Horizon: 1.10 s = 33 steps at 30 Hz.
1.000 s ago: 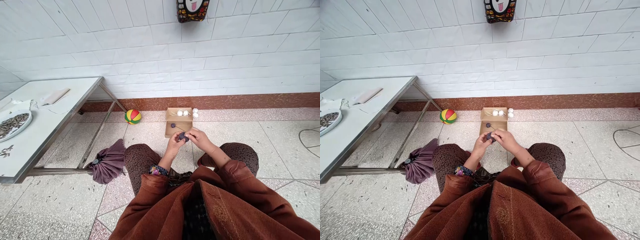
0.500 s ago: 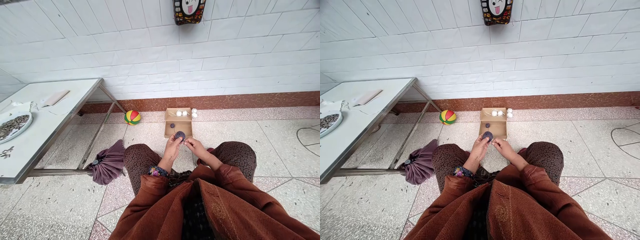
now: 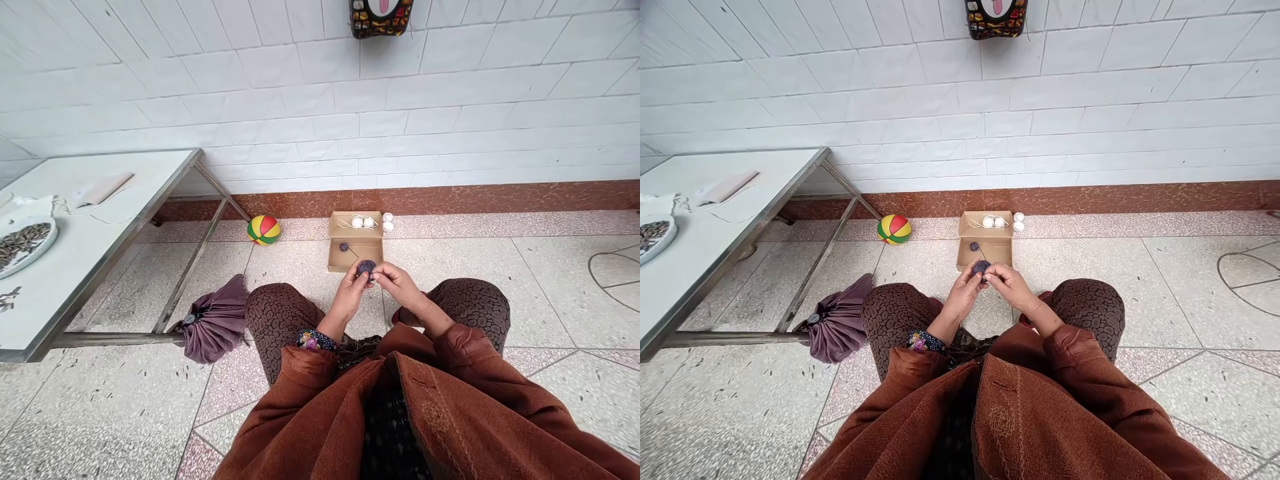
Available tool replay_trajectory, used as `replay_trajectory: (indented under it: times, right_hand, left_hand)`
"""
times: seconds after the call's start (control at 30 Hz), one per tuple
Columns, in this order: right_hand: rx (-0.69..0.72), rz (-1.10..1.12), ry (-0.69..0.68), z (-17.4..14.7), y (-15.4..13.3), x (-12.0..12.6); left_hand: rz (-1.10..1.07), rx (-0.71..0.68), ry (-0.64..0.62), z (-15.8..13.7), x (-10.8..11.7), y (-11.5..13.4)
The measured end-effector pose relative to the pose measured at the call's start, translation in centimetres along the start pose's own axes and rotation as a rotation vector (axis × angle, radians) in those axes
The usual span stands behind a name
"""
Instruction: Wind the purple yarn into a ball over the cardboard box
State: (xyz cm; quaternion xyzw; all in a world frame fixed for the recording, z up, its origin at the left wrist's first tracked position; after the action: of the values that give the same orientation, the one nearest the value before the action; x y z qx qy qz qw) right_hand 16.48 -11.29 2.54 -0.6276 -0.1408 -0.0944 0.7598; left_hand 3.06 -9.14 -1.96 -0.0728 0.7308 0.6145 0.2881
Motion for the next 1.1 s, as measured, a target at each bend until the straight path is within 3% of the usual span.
replay_trajectory:
  times: [0.2,0.33,0.47,0.63,0.77,0.93,1.0,1.1]
  right_hand:
    - [0.068,-0.098,0.013,1.7,-0.2,1.8]
    - [-0.074,0.029,0.086,2.6,2.0,2.5]
    - [-0.250,0.198,0.119,1.8,4.9,1.4]
    - [-0.265,0.142,0.140,0.1,6.1,-0.1]
    - [-0.199,-0.038,0.080,-0.9,5.4,-0.2]
    - [-0.100,-0.055,-0.128,-0.9,2.5,0.0]
    - [-0.056,-0.052,-0.124,0.0,1.1,0.7]
    - [0.006,-0.087,-0.081,2.0,-0.1,1.6]
  left_hand:
    - [0.102,0.048,-0.099,-0.3,-0.6,-0.1]
    - [0.042,0.083,-0.158,-0.7,-1.3,0.2]
    - [-0.090,0.141,-0.192,-1.0,-2.1,0.4]
    - [-0.202,0.139,-0.106,-0.6,-1.7,0.5]
    - [-0.169,0.051,0.050,0.4,0.3,0.8]
    - [0.098,-0.057,0.195,1.1,2.8,0.9]
    - [0.232,-0.075,0.202,0.9,2.9,0.9]
    - [0.332,-0.049,0.087,0.4,1.8,0.9]
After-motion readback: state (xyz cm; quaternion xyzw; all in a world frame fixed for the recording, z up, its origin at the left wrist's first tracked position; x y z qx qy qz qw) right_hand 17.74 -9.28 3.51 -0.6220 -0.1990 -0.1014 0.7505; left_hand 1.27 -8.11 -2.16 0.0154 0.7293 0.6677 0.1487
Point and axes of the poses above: each hand's wrist, its own z-axis towards the middle knuckle, its own x-axis out of the back of the hand, y = z × x, the point moved 6 cm from there along z, towards the middle knuckle, and after that the axes turned 6 degrees about -x, right-handed, at the moved point
